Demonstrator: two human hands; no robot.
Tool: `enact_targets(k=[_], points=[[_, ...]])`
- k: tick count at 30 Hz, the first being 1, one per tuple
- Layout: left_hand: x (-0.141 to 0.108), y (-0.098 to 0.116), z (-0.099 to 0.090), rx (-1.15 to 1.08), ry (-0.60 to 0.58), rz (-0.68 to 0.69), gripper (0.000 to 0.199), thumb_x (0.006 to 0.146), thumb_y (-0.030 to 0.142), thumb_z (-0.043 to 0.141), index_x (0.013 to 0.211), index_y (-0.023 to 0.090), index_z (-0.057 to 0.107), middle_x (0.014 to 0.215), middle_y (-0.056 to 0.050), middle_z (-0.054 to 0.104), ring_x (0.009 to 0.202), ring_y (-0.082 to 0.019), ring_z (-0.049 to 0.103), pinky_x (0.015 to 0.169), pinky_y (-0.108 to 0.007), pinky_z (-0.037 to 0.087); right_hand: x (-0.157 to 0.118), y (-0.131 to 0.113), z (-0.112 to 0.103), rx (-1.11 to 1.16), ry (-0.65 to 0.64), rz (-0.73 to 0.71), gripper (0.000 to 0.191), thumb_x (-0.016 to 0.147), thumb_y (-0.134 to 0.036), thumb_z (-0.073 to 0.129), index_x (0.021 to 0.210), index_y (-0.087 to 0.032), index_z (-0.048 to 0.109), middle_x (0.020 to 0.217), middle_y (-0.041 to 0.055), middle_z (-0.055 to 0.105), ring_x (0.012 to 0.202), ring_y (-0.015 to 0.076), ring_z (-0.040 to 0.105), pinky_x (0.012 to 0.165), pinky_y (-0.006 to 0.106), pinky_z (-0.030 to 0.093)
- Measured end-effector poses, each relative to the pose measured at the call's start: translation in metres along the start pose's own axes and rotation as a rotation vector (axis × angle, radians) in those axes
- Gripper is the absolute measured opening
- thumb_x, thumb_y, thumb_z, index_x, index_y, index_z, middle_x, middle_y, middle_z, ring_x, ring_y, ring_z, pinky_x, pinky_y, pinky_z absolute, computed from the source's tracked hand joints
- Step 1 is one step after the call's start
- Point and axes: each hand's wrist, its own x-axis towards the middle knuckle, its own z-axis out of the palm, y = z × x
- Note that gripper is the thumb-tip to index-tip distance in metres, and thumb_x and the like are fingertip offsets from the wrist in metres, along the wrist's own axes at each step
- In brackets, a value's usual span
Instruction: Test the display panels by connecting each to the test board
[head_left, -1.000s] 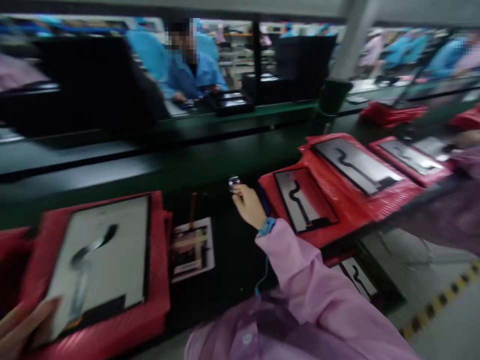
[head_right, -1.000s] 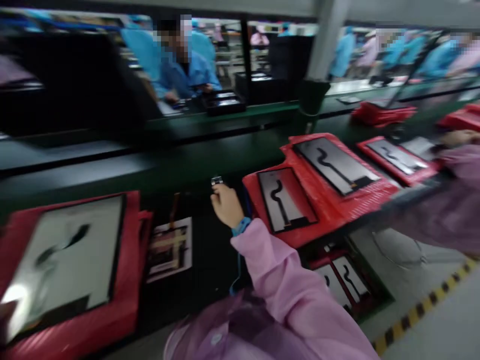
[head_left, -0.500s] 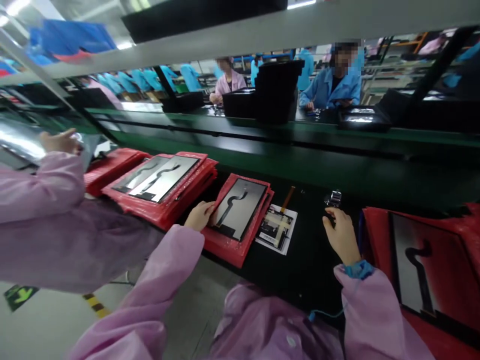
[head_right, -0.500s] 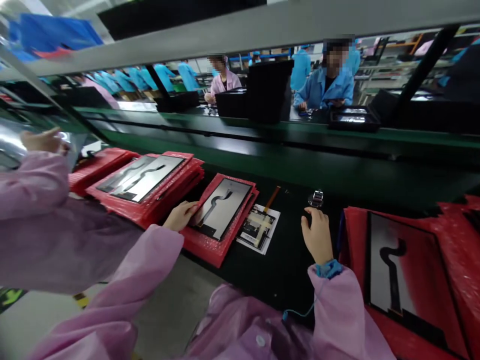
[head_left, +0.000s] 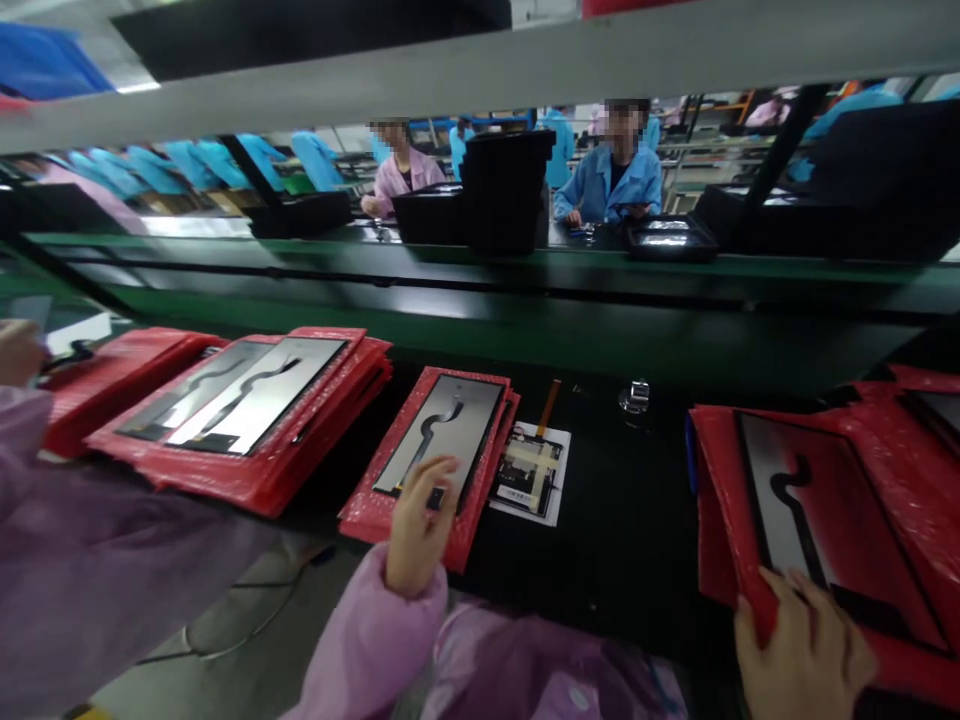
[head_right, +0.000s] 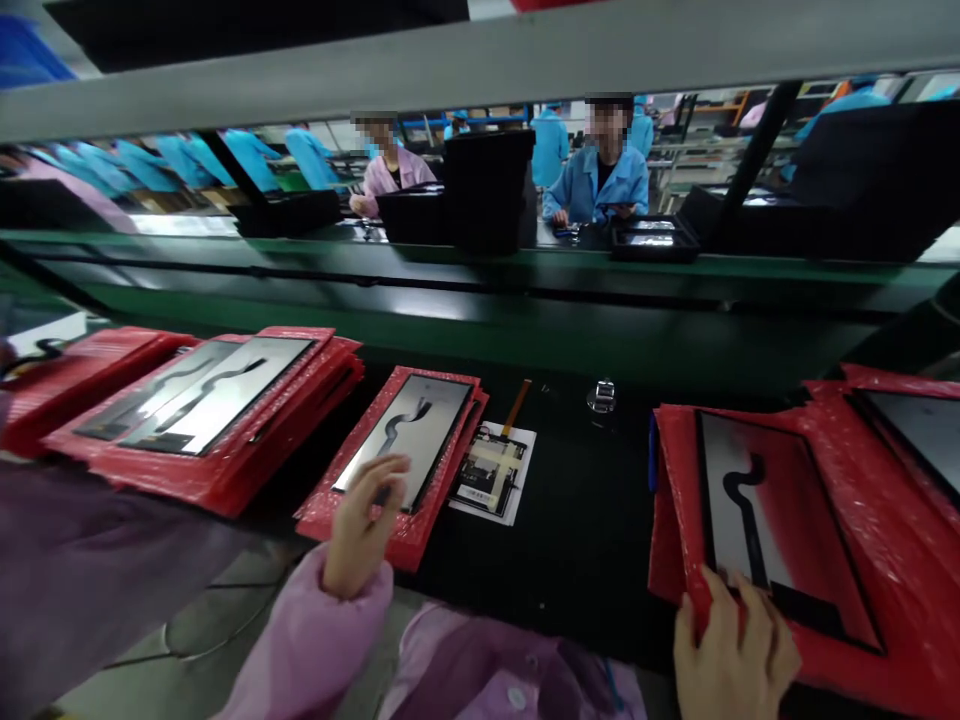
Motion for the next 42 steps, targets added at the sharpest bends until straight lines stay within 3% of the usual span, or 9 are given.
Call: enact_targets(k=[6, 13, 17, 21, 25, 29, 35, 38, 42], points=[[-0.034, 0.071, 0.078, -0.502, -0.435, -0.072, 0.02, 0.095, 0.019, 0.05, 0.104, 0.02, 0.067, 0.102, -0.009, 0.068, 0.094, -0.017, 0.066, 0.082, -0.03, 0.056, -0.018, 0.023, 0.001, 0.007, 0.119, 0.061, 0.012, 0.091, -0.031, 0.062, 0.096, -0.02, 0.062, 0.095, 0.0114, 0.069, 0.083, 0.0288, 0.064, 0.079, 0.044, 0.048], [-0.071, 0.118, 0.152, -0.952, -0.928, -0.492, 0.035, 0.089, 0.043, 0.064, 0.113, 0.016, 0.066, 0.114, -0.013, 0.067, 0.104, -0.022, 0.066, 0.093, -0.036, 0.051, -0.013, 0.02, -0.006, 0.111, 0.071, 0.168, 0.022, 0.098, -0.034, 0.051, 0.086, -0.019, 0.061, 0.077, 0.009, 0.066, 0.077, 0.0248, 0.056, 0.076, 0.039, 0.04], [-0.073, 0.141, 0.183, -1.21, -1.051, -0.765, 0.065, 0.078, 0.059, 0.073, 0.123, 0.015, 0.058, 0.114, -0.015, 0.067, 0.103, -0.024, 0.067, 0.094, -0.039, 0.05, -0.019, 0.007, -0.02, 0.157, -0.015, 0.176, 0.015, 0.097, -0.029, 0.053, 0.088, -0.021, 0.063, 0.082, 0.007, 0.068, 0.082, 0.0238, 0.055, 0.08, 0.039, 0.04], [-0.074, 0.166, 0.202, -1.277, -1.023, -0.875, 0.063, 0.072, 0.054, 0.08, 0.118, 0.016, 0.059, 0.106, -0.009, 0.069, 0.095, -0.021, 0.067, 0.093, -0.039, 0.05, -0.025, -0.016, -0.033, 0.285, -0.041, 0.094, 0.005, 0.093, -0.018, 0.059, 0.091, -0.021, 0.062, 0.084, 0.003, 0.068, 0.085, 0.0198, 0.057, 0.087, 0.038, 0.043], [-0.076, 0.17, 0.195, -1.254, -0.84, -0.864, 0.054, 0.068, 0.039, 0.085, 0.11, 0.015, 0.063, 0.103, -0.007, 0.07, 0.097, -0.021, 0.065, 0.094, -0.036, 0.049, -0.024, -0.025, -0.045, 0.372, -0.034, 0.024, 0.009, 0.092, -0.014, 0.061, 0.097, -0.02, 0.063, 0.087, 0.0033, 0.068, 0.086, 0.0188, 0.059, 0.091, 0.038, 0.045], [-0.07, 0.141, 0.155, -1.249, -0.773, -1.011, 0.055, 0.068, 0.039, 0.086, 0.113, 0.017, 0.063, 0.107, -0.007, 0.073, 0.1, -0.024, 0.067, 0.094, -0.037, 0.051, -0.026, -0.013, -0.054, 0.328, -0.009, 0.254, 0.023, 0.092, -0.028, 0.062, 0.113, -0.019, 0.063, 0.105, 0.0105, 0.067, 0.1, 0.0246, 0.06, 0.094, 0.044, 0.044], [-0.064, 0.091, 0.107, -1.088, -0.698, -1.096, 0.059, 0.07, 0.041, 0.085, 0.118, 0.016, 0.062, 0.117, -0.011, 0.072, 0.108, -0.028, 0.068, 0.097, -0.041, 0.052, -0.017, -0.012, -0.043, 0.911, -0.558, 0.881, 0.055, 0.086, -0.059, 0.061, 0.125, -0.021, 0.062, 0.101, 0.0079, 0.069, 0.084, 0.0202, 0.068, 0.078, 0.036, 0.057], [-0.064, 0.076, 0.104, -0.974, -0.754, -0.984, 0.057, 0.074, 0.045, 0.081, 0.118, 0.014, 0.062, 0.117, -0.013, 0.072, 0.108, -0.029, 0.068, 0.098, -0.042, 0.052, -0.006, -0.023, -0.034, 1.084, -0.729, 1.005, 0.069, 0.08, -0.059, 0.067, 0.135, -0.02, 0.057, 0.098, 0.0052, 0.069, 0.08, 0.0179, 0.068, 0.08, 0.035, 0.058], [-0.074, 0.062, 0.098, -0.651, -0.67, -0.659, 0.065, 0.085, 0.044, 0.069, 0.141, 0.018, 0.047, 0.134, -0.014, 0.061, 0.123, -0.028, 0.06, 0.107, -0.045, 0.047, 0.001, -0.032, -0.023, 1.172, -0.745, 1.08, 0.075, 0.075, -0.056, 0.072, 0.137, -0.017, 0.055, 0.09, 0.0025, 0.067, 0.071, 0.0166, 0.066, 0.077, 0.036, 0.06]])
